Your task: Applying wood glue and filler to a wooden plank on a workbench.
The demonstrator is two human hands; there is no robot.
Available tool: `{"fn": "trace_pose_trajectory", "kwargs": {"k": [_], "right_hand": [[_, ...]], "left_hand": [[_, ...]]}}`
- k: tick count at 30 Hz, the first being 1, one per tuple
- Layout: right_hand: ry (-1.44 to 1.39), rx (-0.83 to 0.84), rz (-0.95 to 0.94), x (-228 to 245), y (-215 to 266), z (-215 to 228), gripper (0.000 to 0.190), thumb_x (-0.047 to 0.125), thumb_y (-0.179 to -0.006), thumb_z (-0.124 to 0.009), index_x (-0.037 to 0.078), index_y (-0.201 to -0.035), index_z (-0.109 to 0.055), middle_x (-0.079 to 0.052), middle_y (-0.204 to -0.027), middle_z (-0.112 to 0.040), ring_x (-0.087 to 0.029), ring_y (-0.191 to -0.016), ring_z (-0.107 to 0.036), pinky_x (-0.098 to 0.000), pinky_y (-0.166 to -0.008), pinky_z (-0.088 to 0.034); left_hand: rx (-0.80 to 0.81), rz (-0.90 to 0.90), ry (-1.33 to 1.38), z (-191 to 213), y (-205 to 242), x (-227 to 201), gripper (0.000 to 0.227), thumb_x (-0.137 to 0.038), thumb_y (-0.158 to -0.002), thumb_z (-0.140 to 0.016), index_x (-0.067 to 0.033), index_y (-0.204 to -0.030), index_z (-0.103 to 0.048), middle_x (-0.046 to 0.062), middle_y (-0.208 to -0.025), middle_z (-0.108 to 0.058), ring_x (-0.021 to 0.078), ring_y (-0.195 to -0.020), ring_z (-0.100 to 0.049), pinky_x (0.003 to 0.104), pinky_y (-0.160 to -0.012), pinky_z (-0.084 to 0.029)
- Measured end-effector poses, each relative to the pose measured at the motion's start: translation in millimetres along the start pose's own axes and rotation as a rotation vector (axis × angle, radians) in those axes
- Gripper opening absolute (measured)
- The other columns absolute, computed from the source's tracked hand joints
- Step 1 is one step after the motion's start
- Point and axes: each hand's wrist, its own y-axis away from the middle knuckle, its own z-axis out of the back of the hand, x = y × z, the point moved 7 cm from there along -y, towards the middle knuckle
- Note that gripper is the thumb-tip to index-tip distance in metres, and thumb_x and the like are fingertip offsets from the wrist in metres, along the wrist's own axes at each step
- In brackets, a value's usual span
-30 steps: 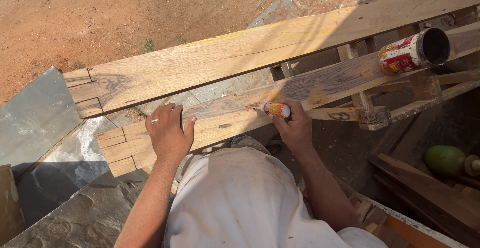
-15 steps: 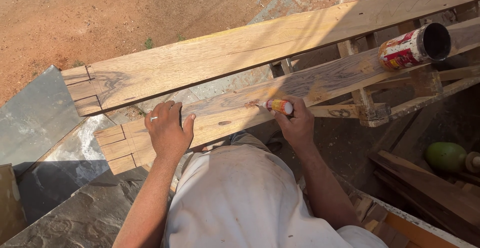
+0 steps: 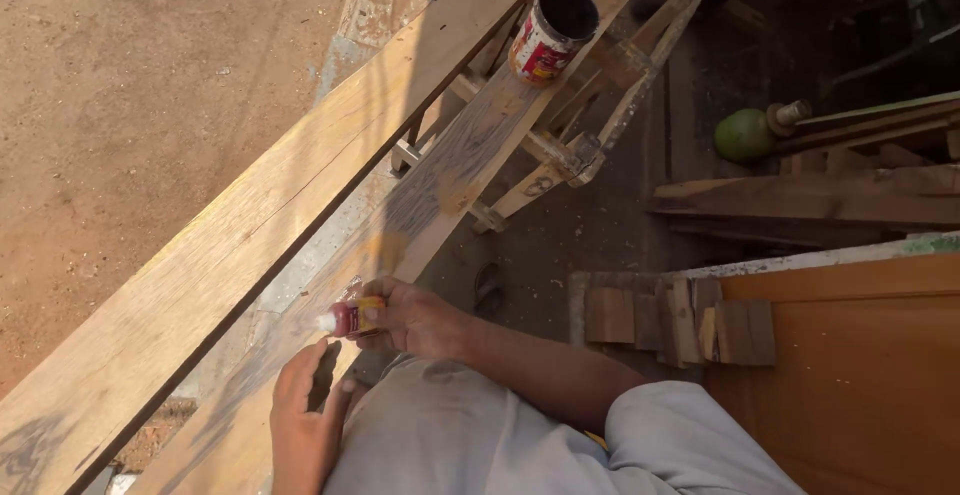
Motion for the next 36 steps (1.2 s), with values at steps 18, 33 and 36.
{"fn": "trace_pose_trajectory", "kwargs": {"k": [18, 33, 36], "right_hand": [[1.675, -0.305, 0.701, 93.1, 30.3, 29.9, 0.056, 0.037, -0.099, -0.072, 0.000, -0.138, -0.055, -0.021, -0.137, -0.061, -0.040, -0.131, -0.057, -0.0489, -0.108, -0.048], [2.347, -0.224, 0.478, 74.5, -26.9, 65.8, 0.115, 0.088, -0.089, -0.030, -0.003, -0.160, -0.031, -0.023, -0.172, -0.018, -0.052, -0.157, -0.006, -0.0759, -0.119, -0.002], [2.353, -0.167, 0.474, 53.8, -34.0, 49.9, 0.117, 0.090, -0.087, -0.026, -0.002, -0.159, -0.029, -0.022, -0.172, -0.017, -0.051, -0.156, -0.005, -0.0766, -0.118, 0.000]], "left_hand": [[-0.386, 0.174, 0.002, 95.4, 26.2, 58.1, 0.053, -0.018, -0.083, -0.087, -0.0069, -0.130, -0.065, 0.011, -0.131, -0.066, 0.0273, -0.126, -0.059, 0.041, -0.105, -0.050], [-0.510, 0.028, -0.375, 107.5, 45.5, 80.5, 0.042, -0.022, -0.084, -0.092, -0.0060, -0.116, -0.069, 0.013, -0.115, -0.070, 0.0342, -0.116, -0.061, 0.049, -0.100, -0.048], [-0.479, 0.037, -0.428, 104.9, 46.5, 86.6, 0.045, -0.028, -0.088, -0.090, -0.0056, -0.120, -0.069, 0.014, -0.118, -0.069, 0.0346, -0.120, -0.059, 0.050, -0.102, -0.045]]}}
